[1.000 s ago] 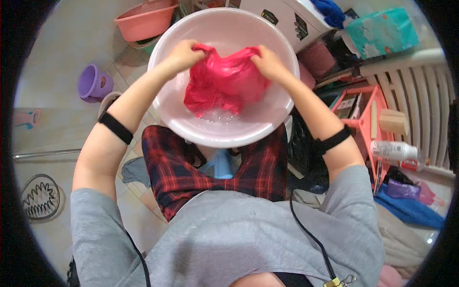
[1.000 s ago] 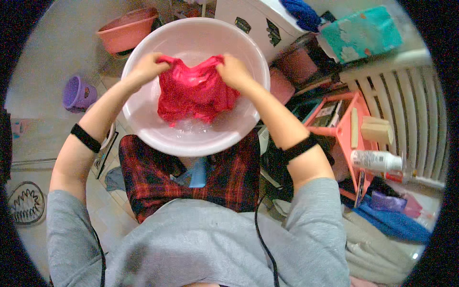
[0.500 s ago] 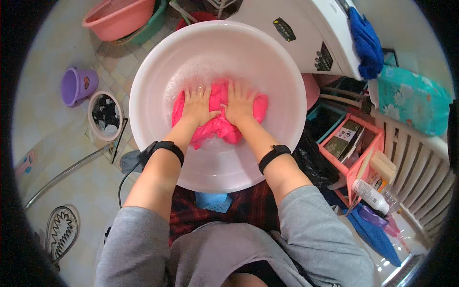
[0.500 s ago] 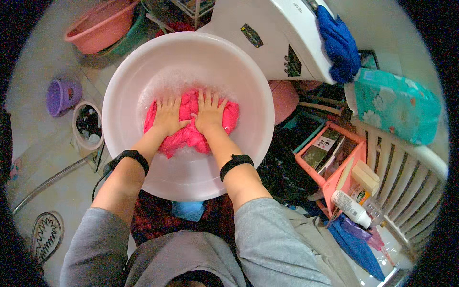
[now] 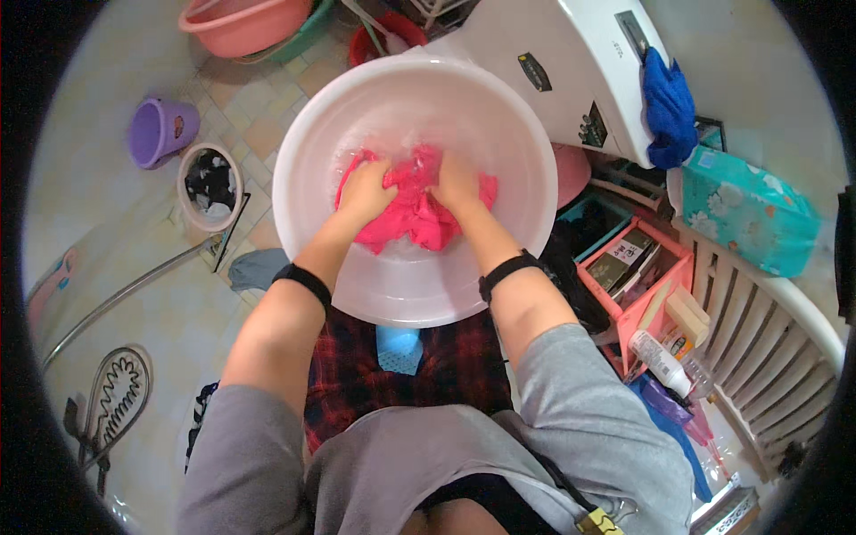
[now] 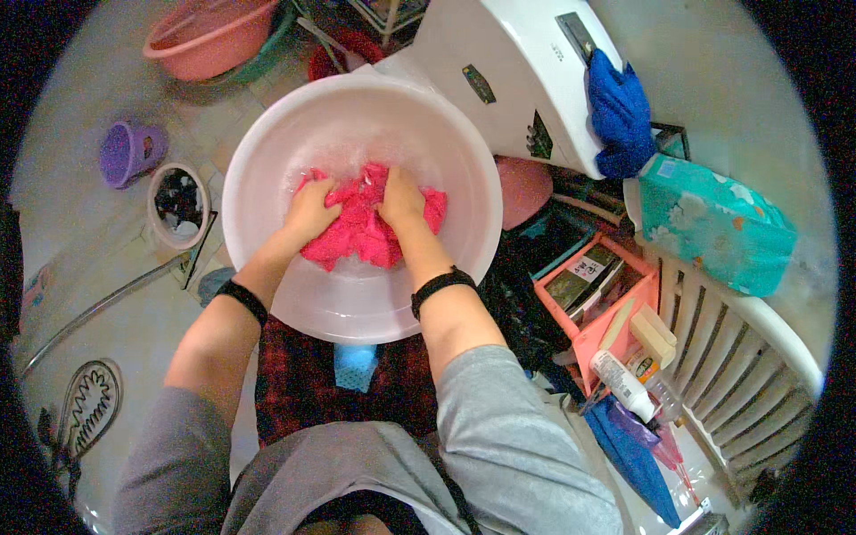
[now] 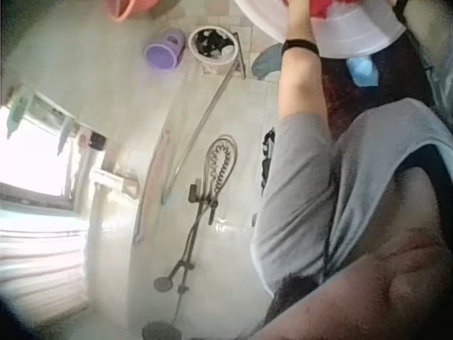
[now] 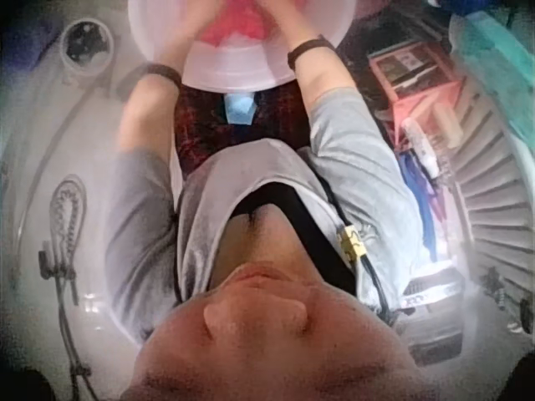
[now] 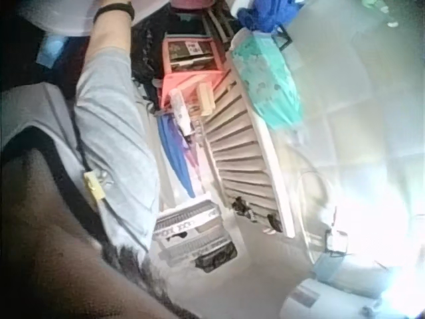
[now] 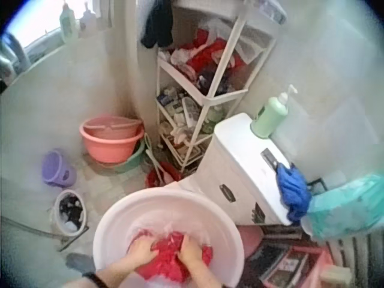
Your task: The person is hand-washing a pink cloth in a basin after cleaning a toilet lid in a bathroom.
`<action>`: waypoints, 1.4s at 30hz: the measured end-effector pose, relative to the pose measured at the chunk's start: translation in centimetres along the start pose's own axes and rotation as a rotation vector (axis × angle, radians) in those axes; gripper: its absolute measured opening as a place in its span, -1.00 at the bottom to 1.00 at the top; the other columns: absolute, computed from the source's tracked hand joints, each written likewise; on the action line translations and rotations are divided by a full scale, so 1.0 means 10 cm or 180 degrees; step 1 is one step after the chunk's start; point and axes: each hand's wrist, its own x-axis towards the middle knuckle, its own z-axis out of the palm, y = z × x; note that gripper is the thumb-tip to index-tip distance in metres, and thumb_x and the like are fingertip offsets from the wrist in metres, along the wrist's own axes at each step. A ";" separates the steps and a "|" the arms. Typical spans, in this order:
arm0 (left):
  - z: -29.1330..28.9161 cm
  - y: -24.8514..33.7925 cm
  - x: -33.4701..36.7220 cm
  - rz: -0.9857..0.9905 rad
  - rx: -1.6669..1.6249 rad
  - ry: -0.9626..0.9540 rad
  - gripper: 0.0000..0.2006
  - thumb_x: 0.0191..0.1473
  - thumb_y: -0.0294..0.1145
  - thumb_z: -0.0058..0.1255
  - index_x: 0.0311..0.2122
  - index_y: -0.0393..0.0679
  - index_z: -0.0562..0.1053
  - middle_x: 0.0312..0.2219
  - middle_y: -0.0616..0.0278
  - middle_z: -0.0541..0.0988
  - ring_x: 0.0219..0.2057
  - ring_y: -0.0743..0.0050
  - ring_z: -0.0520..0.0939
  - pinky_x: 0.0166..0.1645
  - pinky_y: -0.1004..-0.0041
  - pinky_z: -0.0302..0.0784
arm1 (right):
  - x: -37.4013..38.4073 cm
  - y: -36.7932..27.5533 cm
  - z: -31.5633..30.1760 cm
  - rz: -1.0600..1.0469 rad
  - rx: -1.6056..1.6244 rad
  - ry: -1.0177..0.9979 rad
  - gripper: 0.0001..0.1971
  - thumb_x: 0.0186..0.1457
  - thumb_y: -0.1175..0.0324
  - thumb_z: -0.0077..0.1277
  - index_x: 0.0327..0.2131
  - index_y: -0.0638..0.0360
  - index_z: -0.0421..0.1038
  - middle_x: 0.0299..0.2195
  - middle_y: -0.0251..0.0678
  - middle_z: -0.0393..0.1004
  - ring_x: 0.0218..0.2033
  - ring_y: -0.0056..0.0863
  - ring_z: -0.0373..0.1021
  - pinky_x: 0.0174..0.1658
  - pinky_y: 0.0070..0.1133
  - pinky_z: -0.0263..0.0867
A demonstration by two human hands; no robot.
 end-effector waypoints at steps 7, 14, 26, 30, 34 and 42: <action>-0.55 0.44 -0.77 -0.0629 -0.0457 0.0036 -0.67 -0.05 -0.38 0.08 -0.18 -0.23 0.30 -0.30 -0.19 0.53 -0.18 -0.20 0.52 -0.13 0.03 0.41 | -0.52 -0.02 -0.21 0.0204 0.0690 0.0069 -0.65 -0.05 0.31 0.14 -0.15 0.07 0.37 -0.26 -0.11 0.53 -0.15 -0.12 0.45 -0.12 -0.27 0.36; -1.15 0.90 -1.24 -0.0219 -0.1649 0.0717 -0.49 0.01 -0.45 -0.01 0.11 -0.14 0.20 -0.09 -0.07 0.47 -0.03 0.07 0.51 0.06 0.25 0.39 | -1.92 -0.37 -1.78 -0.0400 0.2541 0.1011 -0.81 -0.10 0.41 0.00 -0.37 0.21 0.27 -0.51 -0.02 0.43 -0.38 -0.02 0.44 -0.34 -0.27 0.29; -2.42 3.21 -1.67 0.0552 -0.3556 0.0248 -0.75 0.08 -0.30 0.16 -0.17 -0.14 0.44 -0.46 0.40 0.50 -0.54 0.73 0.44 -0.49 0.61 0.31 | -3.17 -0.68 -3.07 -0.2359 0.3594 0.2327 -0.28 -0.15 0.41 0.19 0.09 0.17 0.05 -0.08 -0.22 0.31 -0.05 -0.38 0.31 0.05 -0.44 0.23; -2.67 3.54 -1.82 0.0312 -0.4023 0.0228 -0.73 0.06 -0.24 0.19 -0.21 -0.15 0.45 -0.45 0.39 0.51 -0.47 0.71 0.47 -0.42 0.60 0.36 | -2.78 0.11 -1.99 -0.1074 0.2339 0.2245 -0.02 -0.28 0.25 0.30 0.20 0.20 -0.08 0.13 -0.03 0.13 0.20 -0.13 0.08 0.25 -0.28 0.00; -2.96 3.85 -2.08 0.0458 -0.4430 0.0260 -0.73 0.07 -0.26 0.18 -0.20 -0.16 0.44 -0.34 0.27 0.55 -0.38 0.57 0.57 -0.32 0.51 0.51 | -2.47 -0.26 -1.69 -0.0806 0.1890 0.1699 0.11 -0.36 0.15 0.34 0.26 0.13 -0.13 0.26 0.01 -0.04 0.30 -0.01 -0.12 0.31 -0.13 -0.22; -3.65 3.72 -2.20 0.0657 -0.5536 -0.0239 -0.73 0.22 -0.27 -0.06 -0.06 -0.22 0.41 -0.19 0.18 0.56 -0.14 0.38 0.57 0.03 0.28 0.46 | -1.88 -0.91 -1.79 -0.0708 0.3501 0.0278 -0.45 -0.03 0.22 0.12 0.07 0.07 0.27 -0.11 -0.23 0.47 -0.02 -0.29 0.36 0.11 -0.15 0.10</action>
